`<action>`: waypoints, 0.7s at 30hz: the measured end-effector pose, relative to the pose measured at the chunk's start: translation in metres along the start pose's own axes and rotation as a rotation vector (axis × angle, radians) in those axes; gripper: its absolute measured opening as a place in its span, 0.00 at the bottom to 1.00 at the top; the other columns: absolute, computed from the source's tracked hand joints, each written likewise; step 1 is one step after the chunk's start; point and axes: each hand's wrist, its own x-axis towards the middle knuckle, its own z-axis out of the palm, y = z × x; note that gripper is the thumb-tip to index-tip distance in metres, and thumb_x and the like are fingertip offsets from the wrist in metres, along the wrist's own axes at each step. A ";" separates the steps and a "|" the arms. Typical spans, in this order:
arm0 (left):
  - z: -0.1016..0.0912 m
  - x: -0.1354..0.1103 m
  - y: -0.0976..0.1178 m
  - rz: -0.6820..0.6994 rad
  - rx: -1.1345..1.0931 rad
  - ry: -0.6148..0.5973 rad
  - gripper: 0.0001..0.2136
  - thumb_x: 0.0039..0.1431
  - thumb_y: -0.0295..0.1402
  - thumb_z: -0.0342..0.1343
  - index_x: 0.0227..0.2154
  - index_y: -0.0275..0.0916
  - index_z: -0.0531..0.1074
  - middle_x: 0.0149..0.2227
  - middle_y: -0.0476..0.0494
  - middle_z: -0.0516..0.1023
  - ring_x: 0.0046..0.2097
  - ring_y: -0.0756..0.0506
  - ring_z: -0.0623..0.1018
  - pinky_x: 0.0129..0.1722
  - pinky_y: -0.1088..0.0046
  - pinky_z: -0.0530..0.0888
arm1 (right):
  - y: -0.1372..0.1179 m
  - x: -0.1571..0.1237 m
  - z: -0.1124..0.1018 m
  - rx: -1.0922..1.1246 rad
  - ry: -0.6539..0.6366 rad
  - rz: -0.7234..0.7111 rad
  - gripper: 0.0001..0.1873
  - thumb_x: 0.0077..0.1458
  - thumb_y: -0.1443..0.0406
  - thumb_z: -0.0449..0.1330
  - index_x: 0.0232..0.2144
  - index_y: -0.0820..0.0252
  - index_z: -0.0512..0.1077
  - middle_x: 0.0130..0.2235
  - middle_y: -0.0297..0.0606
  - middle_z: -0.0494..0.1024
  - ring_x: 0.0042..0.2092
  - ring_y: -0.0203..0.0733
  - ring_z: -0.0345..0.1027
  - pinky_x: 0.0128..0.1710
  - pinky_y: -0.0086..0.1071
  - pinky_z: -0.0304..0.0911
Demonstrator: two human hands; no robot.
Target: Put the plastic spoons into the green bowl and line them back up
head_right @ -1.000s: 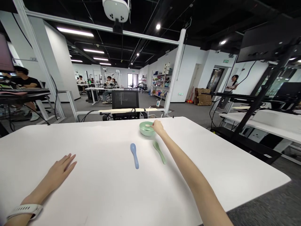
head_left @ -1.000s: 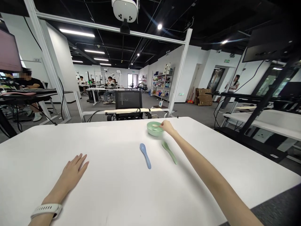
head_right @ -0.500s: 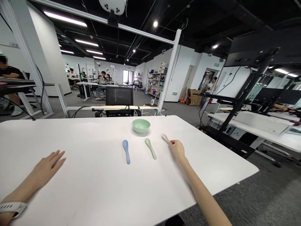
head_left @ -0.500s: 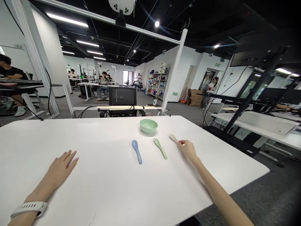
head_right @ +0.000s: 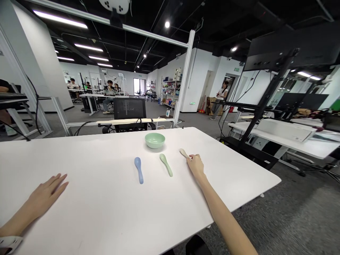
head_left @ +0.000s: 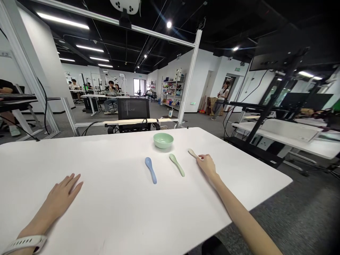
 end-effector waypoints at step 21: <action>-0.044 -0.021 0.287 -0.015 -0.959 -0.504 0.34 0.57 0.68 0.52 0.37 0.38 0.81 0.37 0.35 0.84 0.33 0.42 0.80 0.32 0.64 0.73 | -0.156 -0.121 0.007 0.686 -0.375 -0.472 0.29 0.62 0.60 0.58 0.64 0.56 0.64 0.29 0.25 0.67 0.30 0.42 0.65 0.34 0.33 0.59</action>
